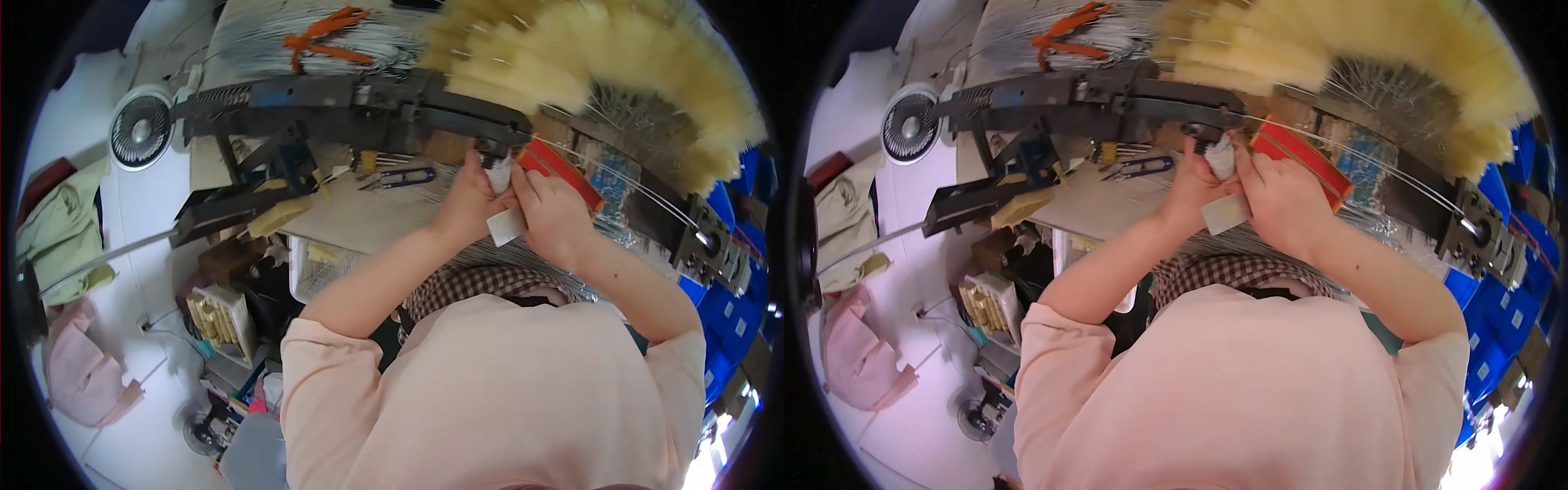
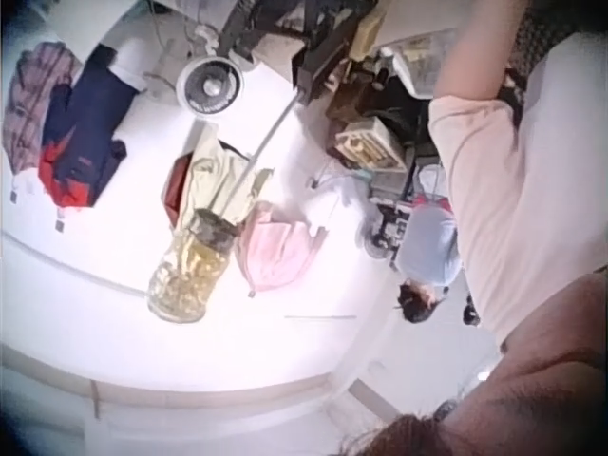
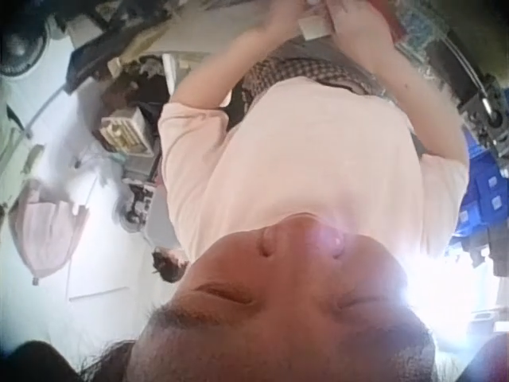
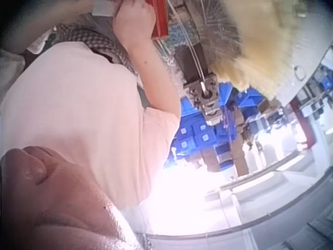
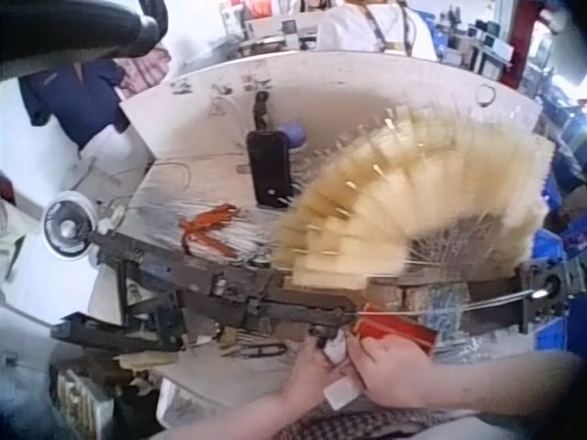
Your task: The person produces wire brushes by placing bristles along metal wires on a machine, operating the machine to twist them together, and placing the finished brushes into a container.
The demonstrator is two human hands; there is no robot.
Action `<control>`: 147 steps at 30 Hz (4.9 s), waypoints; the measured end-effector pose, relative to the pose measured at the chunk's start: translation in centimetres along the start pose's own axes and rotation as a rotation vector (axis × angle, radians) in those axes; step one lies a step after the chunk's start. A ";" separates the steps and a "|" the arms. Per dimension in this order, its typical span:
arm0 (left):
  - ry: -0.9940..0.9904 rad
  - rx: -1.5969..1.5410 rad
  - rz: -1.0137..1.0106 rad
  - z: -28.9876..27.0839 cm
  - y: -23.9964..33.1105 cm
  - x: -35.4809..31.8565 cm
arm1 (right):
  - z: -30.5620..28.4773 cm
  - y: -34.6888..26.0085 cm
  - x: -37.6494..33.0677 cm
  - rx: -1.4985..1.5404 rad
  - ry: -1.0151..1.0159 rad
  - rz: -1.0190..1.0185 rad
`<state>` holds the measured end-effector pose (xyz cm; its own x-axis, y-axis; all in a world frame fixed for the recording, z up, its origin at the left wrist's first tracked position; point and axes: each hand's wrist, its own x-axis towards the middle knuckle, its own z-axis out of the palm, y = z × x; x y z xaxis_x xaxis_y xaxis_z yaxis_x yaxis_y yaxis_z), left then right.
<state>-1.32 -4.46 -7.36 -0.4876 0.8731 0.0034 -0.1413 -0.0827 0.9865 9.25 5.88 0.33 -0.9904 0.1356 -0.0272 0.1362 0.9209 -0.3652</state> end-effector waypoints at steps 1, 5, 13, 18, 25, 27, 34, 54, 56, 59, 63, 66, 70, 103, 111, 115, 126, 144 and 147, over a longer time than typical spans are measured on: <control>-0.043 -0.020 -0.124 -0.4 0.9 -0.2 | 0.4 -0.1 0.0 0.032 -0.060 0.112; -0.127 0.407 -0.358 -1.6 4.8 0.6 | -1.4 1.1 0.0 0.081 -0.175 0.030; 0.517 -0.426 -0.694 -14.0 6.0 -7.8 | -3.0 6.1 -5.6 0.178 0.112 0.401; 0.612 -0.477 -0.443 -14.8 4.5 -8.3 | -1.4 7.6 -4.8 0.231 0.013 0.432; 0.602 -0.584 -0.603 -9.3 6.1 -7.6 | -8.1 6.4 -8.1 0.515 -0.007 0.403; 0.158 -0.607 -0.648 -5.3 7.9 -5.1 | -10.5 6.4 -8.6 0.744 0.135 0.460; -0.659 -0.296 -0.793 10.4 7.1 6.4 | -13.5 7.1 -4.6 0.767 0.135 0.500; -0.146 -0.496 -0.827 3.9 8.2 3.0 | -9.2 10.4 -2.1 0.948 -0.234 0.732; -0.022 -0.882 -0.640 5.2 9.1 3.5 | -9.8 10.1 -2.3 0.914 -0.256 0.733; -0.077 -1.035 -0.599 5.0 7.7 3.2 | -10.3 9.5 -2.9 0.777 -0.112 0.494; -0.139 -1.031 -0.487 4.6 6.8 2.8 | -11.1 8.5 -4.1 0.350 0.201 0.285; -0.078 -1.001 -0.522 4.5 7.1 2.6 | -10.6 5.3 -4.3 0.050 0.400 0.091; -0.136 -1.162 -0.606 4.2 7.0 2.5 | -7.6 3.6 -4.3 -0.150 0.261 0.037; -0.113 -0.969 -0.515 4.7 6.7 3.0 | -9.9 6.1 -2.6 -0.240 0.209 -0.096; -0.081 -0.982 -0.521 4.7 7.1 3.0 | -9.8 6.2 -2.3 -0.140 0.227 -0.132; -0.076 -0.968 -0.532 5.0 7.4 3.3 | -10.1 6.9 -2.2 -0.226 0.140 -0.099; -0.033 -0.847 -0.545 4.9 7.5 3.1 | -10.3 8.8 -5.4 -0.311 0.154 -0.055; -0.017 -0.946 -0.544 4.9 7.2 3.0 | -10.6 7.3 -3.2 -0.184 0.313 -0.086; -0.033 -0.916 -0.539 5.1 7.3 3.1 | -9.3 8.1 -3.0 -0.155 0.131 -0.109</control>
<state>0.54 0.07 0.67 -0.1453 0.9138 -0.3794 -0.9333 0.0007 0.3591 13.50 16.29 6.09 -0.9891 0.0691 0.1297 0.0404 0.9764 -0.2120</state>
